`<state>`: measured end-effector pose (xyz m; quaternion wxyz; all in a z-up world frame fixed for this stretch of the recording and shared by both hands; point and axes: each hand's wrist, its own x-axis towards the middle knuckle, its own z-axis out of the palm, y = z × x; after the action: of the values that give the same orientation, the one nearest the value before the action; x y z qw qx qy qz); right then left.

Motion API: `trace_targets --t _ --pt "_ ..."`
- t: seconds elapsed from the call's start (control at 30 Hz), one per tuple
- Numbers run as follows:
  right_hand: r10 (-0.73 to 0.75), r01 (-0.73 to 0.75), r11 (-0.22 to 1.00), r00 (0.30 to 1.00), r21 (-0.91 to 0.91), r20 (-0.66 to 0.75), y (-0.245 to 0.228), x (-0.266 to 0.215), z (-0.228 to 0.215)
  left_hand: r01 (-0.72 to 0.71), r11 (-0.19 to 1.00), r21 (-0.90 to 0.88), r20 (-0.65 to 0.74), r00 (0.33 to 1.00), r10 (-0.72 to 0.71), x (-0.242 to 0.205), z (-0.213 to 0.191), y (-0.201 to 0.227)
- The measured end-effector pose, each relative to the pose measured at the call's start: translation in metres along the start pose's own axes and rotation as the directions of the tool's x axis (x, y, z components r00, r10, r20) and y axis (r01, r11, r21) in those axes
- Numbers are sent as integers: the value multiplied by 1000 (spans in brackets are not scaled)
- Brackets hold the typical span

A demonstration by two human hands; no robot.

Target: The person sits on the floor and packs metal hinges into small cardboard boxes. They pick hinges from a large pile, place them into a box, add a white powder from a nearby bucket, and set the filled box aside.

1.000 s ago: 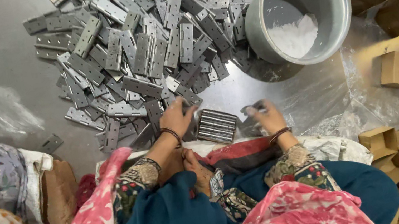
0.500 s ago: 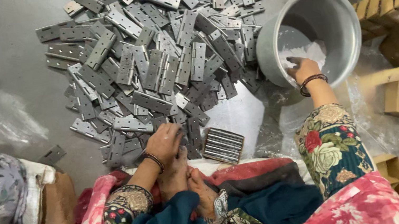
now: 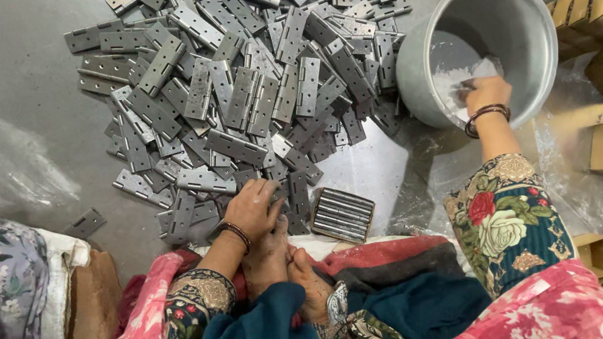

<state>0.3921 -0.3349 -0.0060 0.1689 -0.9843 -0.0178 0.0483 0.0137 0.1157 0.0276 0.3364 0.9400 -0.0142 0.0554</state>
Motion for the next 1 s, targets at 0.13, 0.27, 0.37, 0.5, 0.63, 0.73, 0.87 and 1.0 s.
trace_targets --t 0.13,0.27,0.37,0.5,0.63,0.73,0.87,1.0 --pt "250 -194 778 968 598 -12 2 -7 -32 79 997 19 70 994 -80 2 -4 0" --pt "179 -255 180 958 950 223 -11 -52 -59 34 999 28 17 999 -34 0 -1 -2" --pt "171 -345 216 934 913 313 -43 -118 -35 33 999 32 27 999 -34 -1 0 -6" --pt "-38 -515 300 835 803 549 -110 -230 47 44 998 37 57 997 -46 -1 -4 -1" --pt "-451 372 845 882 383 137 -154 -300 79 46 998 47 42 998 -48 -2 -9 6" --pt "-776 760 630 627 160 71 -163 -325 70 36 998 55 55 998 -39 1 -10 7" --pt "-737 732 670 638 124 222 -148 -336 43 32 999 42 48 998 -34 0 -8 6" --pt "-590 562 807 771 180 240 -143 -320 29 30 999 35 56 998 -32 -2 -6 3"
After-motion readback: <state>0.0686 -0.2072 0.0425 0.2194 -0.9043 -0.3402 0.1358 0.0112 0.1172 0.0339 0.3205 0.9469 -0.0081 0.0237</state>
